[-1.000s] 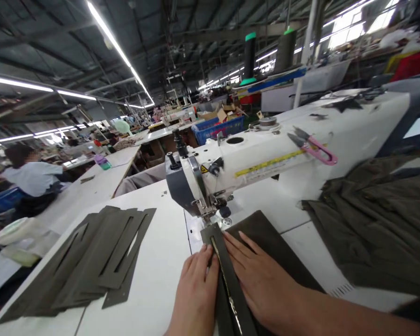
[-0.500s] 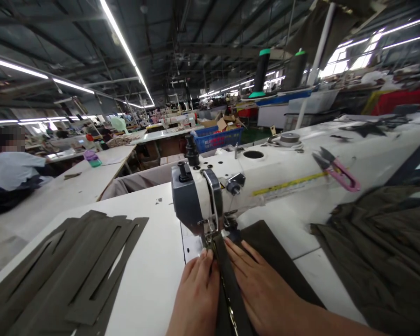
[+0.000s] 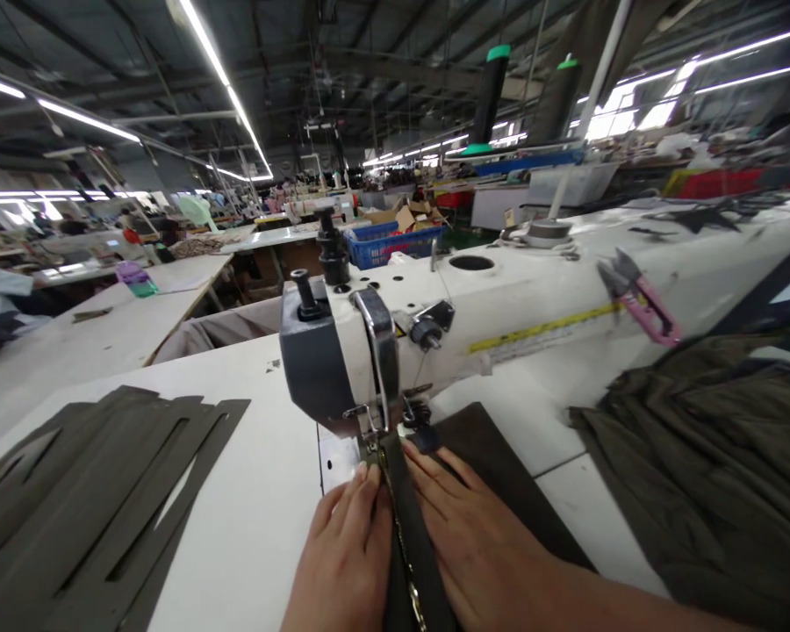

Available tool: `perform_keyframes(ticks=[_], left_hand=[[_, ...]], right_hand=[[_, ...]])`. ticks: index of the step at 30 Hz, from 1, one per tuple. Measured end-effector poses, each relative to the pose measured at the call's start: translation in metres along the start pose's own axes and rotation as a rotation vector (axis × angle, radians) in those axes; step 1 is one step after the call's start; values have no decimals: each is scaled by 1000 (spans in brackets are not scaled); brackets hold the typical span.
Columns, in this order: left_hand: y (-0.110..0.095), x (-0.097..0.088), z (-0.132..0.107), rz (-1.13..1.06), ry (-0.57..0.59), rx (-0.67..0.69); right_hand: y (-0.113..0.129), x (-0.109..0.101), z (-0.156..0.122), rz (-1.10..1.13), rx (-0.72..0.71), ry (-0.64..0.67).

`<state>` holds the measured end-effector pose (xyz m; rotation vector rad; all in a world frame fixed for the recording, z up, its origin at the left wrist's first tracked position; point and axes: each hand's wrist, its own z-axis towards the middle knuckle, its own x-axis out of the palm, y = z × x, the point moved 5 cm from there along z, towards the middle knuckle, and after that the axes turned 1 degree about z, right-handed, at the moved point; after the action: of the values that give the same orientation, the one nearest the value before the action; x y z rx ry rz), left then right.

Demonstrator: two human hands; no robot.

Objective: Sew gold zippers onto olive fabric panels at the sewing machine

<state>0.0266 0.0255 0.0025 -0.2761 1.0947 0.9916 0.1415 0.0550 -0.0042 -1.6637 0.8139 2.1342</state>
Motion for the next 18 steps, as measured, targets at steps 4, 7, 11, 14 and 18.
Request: perform_keyframes(ticks=[4,7,11,14,18], left_hand=[[-1,-2,1,8,-8,-31],[-3,-2,3,3,-22,-46],[-4,-1,8,-6,-17,-75],[-2,0,9,-73,27,-113],[1,3,6,-145,59,-119]], right_hand=[[2,-3,-2,16,9,-7],[4,-2,-4,-13,-5,-61],[3,4,-4,-75,-17,-103],[2,8,-2,-102,-38,-149],[1,7,0,-82,-51,-174]])
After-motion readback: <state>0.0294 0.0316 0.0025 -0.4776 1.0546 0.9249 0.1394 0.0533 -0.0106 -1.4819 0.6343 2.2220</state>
